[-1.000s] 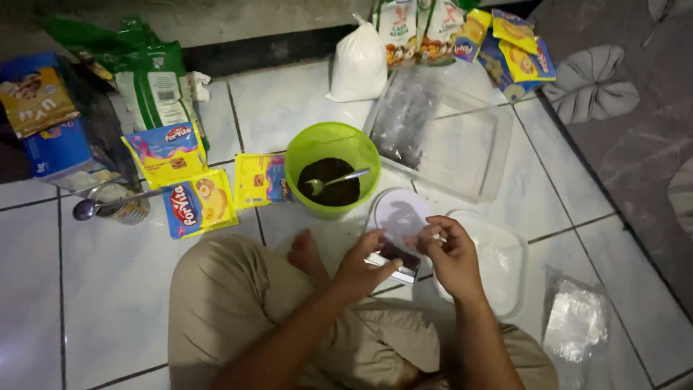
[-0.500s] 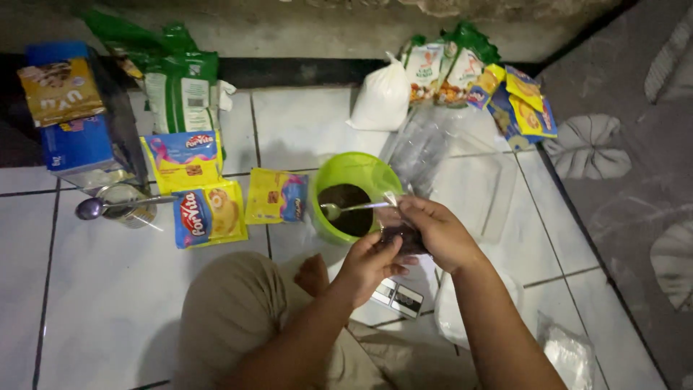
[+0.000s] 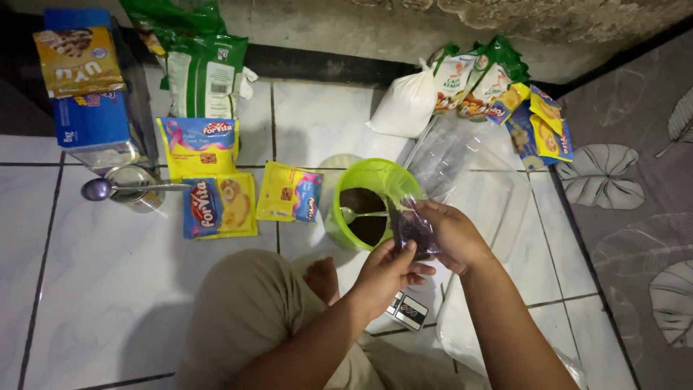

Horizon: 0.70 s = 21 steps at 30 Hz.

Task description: The person weighs dark liquid from a bowl into small plastic bags using a spoon and a digital scale, then seals each bag.

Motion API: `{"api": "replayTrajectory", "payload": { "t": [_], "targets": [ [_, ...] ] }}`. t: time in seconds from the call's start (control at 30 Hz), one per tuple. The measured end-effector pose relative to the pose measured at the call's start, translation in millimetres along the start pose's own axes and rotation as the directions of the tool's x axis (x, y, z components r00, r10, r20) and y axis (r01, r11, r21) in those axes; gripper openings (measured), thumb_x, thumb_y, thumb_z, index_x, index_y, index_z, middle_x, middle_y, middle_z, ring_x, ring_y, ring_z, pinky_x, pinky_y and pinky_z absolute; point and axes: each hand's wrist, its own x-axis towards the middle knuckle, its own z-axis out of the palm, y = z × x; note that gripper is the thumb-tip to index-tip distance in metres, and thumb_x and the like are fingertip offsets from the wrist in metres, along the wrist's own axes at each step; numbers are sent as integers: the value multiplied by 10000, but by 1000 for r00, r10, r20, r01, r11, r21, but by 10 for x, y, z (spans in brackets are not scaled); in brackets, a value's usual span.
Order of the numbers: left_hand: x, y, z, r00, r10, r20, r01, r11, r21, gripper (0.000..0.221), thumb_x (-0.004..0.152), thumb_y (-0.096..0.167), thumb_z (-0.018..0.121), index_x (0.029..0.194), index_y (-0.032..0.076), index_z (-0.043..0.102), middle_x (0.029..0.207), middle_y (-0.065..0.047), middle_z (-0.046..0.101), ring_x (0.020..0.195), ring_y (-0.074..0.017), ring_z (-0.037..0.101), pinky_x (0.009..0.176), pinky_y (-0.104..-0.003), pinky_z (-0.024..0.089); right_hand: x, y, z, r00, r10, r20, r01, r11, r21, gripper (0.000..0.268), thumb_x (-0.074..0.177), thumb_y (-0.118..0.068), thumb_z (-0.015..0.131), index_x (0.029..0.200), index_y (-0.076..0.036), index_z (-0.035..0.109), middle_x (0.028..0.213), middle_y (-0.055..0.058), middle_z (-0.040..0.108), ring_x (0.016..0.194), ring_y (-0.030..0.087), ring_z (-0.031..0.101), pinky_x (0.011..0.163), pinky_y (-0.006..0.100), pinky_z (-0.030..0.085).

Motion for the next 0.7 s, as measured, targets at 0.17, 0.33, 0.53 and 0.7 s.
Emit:
{"api": "replayTrajectory", "payload": {
  "t": [0.17,0.33,0.53,0.7],
  "targets": [
    [-39,9,24,1000,6,-1,-6,1000,6,264,1039,267,681,1156,50,587,1062,-199,742,848,-294,776,648,-298,649,-132,-102,90,1000,7,19,-7,1000,-13,262,1017,-127,574,1155,40,721,758,128,692,613,195,672,520,292,516],
    [-38,-2,21,1000,8,3,-8,999,35,259,1048,277,660,1166,60,582,1063,-185,746,838,-267,775,641,-280,645,-179,-125,121,1000,-10,26,12,997,-71,290,986,-111,584,1190,56,706,700,75,639,552,125,618,414,214,450],
    [-38,4,12,1000,17,14,-18,999,47,290,1047,282,664,1186,46,570,1077,-217,750,843,-264,781,639,-278,646,-47,-40,-6,1000,-7,12,8,998,-63,307,970,-100,590,1211,38,719,813,151,718,672,198,698,555,284,529],
    [-47,14,14,1000,11,22,-12,998,65,287,1054,292,646,1189,49,575,1078,-206,751,851,-246,778,648,-272,644,-155,-124,62,1000,-12,8,13,991,-130,370,954,-70,551,1269,74,682,803,136,700,680,184,672,572,277,513]
  ]
}}
